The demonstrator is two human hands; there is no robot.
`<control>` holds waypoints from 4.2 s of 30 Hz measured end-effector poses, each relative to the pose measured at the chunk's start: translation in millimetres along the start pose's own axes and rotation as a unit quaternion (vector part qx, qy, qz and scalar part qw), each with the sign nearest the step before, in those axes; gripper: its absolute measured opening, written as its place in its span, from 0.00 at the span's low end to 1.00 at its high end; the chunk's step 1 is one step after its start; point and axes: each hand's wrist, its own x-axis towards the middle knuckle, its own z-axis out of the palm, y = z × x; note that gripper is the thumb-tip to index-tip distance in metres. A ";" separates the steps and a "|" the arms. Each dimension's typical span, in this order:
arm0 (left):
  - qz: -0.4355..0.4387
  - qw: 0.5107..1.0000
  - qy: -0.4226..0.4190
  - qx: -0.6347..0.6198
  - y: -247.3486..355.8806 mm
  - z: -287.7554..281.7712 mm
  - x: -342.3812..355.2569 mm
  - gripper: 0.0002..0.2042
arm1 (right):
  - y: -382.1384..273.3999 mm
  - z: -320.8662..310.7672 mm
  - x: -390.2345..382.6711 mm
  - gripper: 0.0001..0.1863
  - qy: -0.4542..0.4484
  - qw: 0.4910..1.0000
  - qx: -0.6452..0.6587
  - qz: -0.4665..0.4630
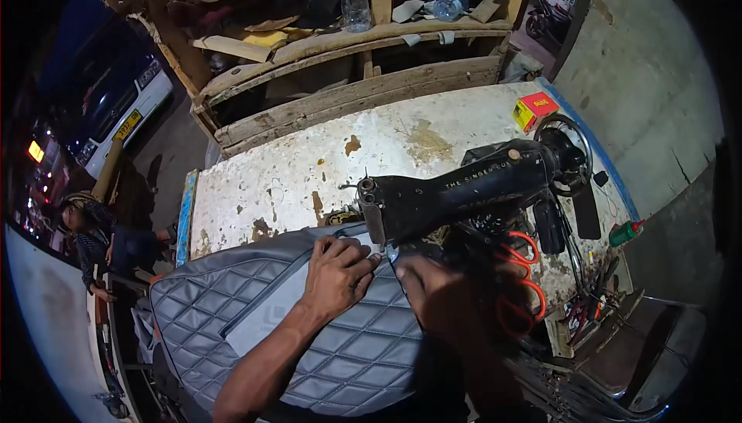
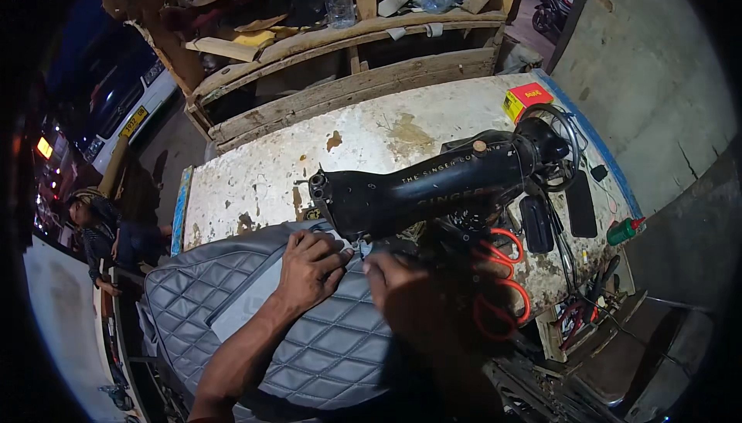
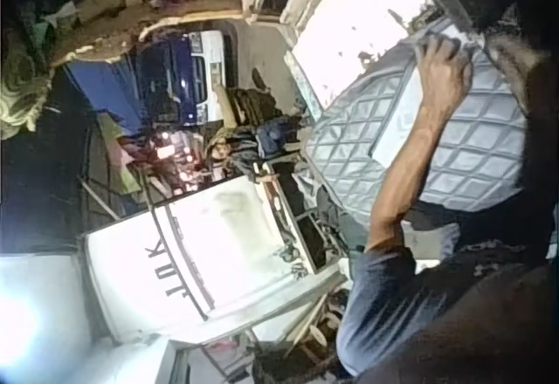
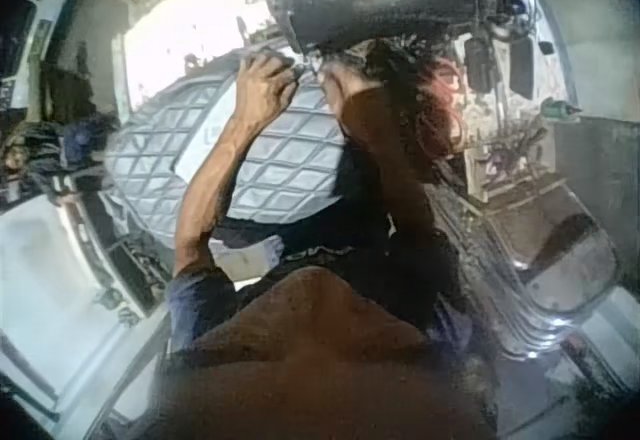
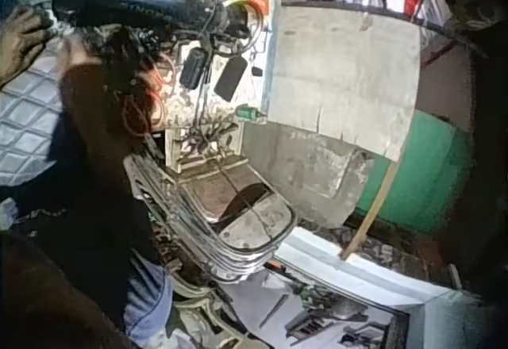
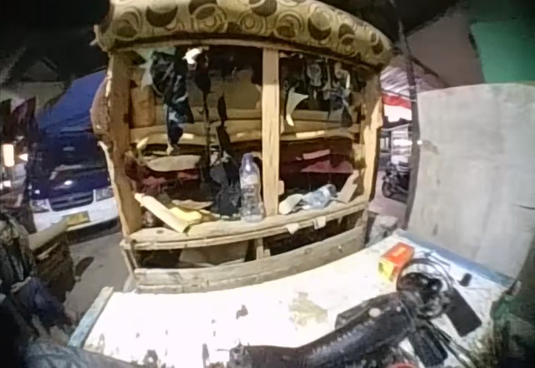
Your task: The person cuts fabric pieces with scissors and moves to a sewing machine. They sew the fabric strips together, attach them to a quilted seat cover using the sewing machine, and trim excess edges with scissors.
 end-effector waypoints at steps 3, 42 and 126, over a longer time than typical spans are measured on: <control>0.014 0.999 0.004 -0.028 -0.4 12.6 1.4 0.15 | -9.7 0.4 -40.4 0.11 -0.063 0.988 -0.134 -0.037; 0.018 0.995 -0.038 -0.087 6.6 1.7 17.0 0.11 | 118.2 45.5 129.6 0.18 -0.047 0.946 -0.260 -0.190; -0.075 0.989 -0.121 -0.036 88.1 -45.2 -60.5 0.19 | 3.3 -20.1 -179.1 0.21 -0.118 0.968 -0.019 -0.220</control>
